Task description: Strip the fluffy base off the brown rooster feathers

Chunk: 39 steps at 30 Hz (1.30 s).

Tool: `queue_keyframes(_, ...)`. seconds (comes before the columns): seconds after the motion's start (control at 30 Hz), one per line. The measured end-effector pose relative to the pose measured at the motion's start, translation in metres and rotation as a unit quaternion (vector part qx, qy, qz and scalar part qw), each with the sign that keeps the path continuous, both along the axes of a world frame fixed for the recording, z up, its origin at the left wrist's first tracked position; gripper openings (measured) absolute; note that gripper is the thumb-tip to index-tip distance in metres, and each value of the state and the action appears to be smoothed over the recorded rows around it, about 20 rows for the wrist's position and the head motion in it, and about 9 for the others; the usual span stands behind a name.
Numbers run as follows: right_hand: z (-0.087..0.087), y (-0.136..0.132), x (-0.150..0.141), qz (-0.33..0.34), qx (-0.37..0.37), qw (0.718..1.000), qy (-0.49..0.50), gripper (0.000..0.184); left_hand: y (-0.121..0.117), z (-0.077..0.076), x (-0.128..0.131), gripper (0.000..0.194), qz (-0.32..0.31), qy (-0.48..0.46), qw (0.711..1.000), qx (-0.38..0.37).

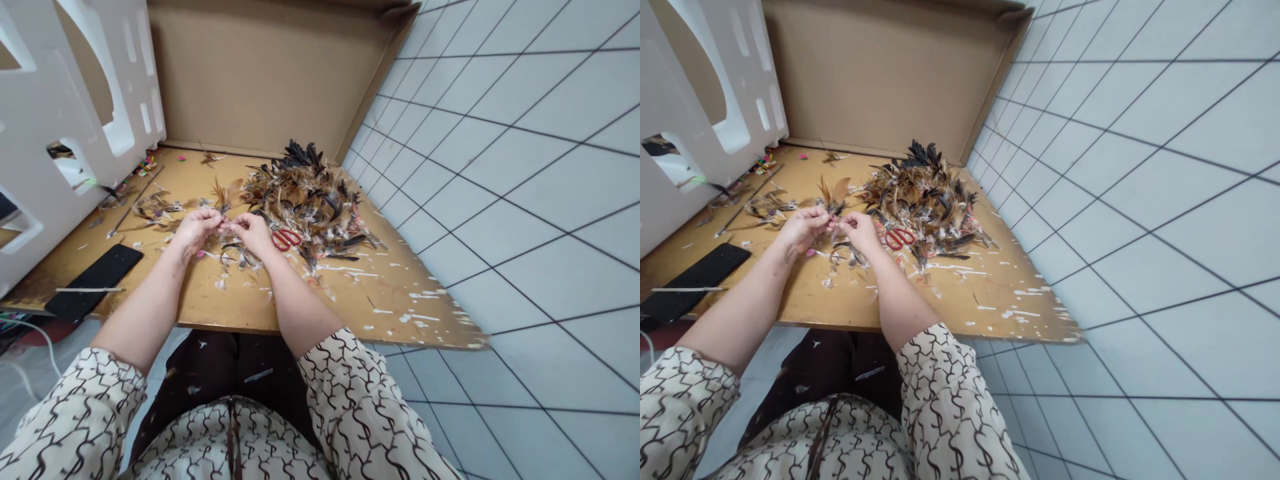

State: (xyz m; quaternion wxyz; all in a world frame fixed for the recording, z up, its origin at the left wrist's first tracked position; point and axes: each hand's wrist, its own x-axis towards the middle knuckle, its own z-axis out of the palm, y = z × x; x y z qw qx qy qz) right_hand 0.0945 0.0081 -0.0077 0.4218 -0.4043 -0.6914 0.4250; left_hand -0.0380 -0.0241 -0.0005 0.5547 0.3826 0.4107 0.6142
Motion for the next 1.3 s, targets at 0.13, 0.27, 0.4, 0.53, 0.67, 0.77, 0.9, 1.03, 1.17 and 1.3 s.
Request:
queue_keyframes(0.13,-0.003,0.002,-0.001,0.002,-0.005,1.0,0.022,0.008,0.0,0.001,-0.003,0.014,0.011,0.001,1.0,-0.006)
queue_keyframes(0.27,-0.007,0.005,-0.004,-0.025,-0.039,0.996,0.08,0.007,-0.001,0.002,-0.006,0.014,0.015,-0.005,1.0,-0.008)
queue_keyframes(0.4,-0.009,0.008,-0.004,-0.036,-0.082,0.989,0.115,0.01,-0.002,0.002,-0.006,0.014,0.01,-0.005,1.0,-0.009)
queue_keyframes(0.53,-0.01,0.01,-0.003,-0.03,-0.083,0.99,0.113,0.01,-0.003,0.001,-0.004,0.014,-0.006,-0.001,1.0,-0.009)
queue_keyframes(0.67,-0.012,0.009,-0.004,-0.011,-0.068,0.992,0.103,0.005,-0.004,0.0,0.001,0.016,-0.043,0.005,0.999,-0.003)
queue_keyframes(0.77,-0.011,0.006,-0.004,0.005,-0.044,0.996,0.074,0.004,-0.005,0.0,0.002,0.016,-0.042,-0.007,0.999,0.003)
queue_keyframes(0.9,-0.007,0.004,-0.002,0.01,-0.028,0.999,0.034,0.006,-0.004,0.001,-0.002,0.014,0.004,-0.015,1.0,0.01)
queue_keyframes(1.03,-0.007,0.005,0.0,0.005,-0.038,0.998,0.041,0.006,-0.001,0.002,-0.008,0.015,0.034,-0.037,0.998,0.025)
queue_keyframes(1.17,-0.011,0.012,0.001,-0.023,-0.043,0.998,0.05,0.006,-0.001,0.004,-0.013,0.017,0.048,-0.055,0.997,0.025)
queue_keyframes(1.3,-0.015,0.021,0.005,-0.08,-0.027,0.996,-0.036,0.009,0.0,0.004,-0.018,0.017,0.057,-0.069,0.996,0.026)
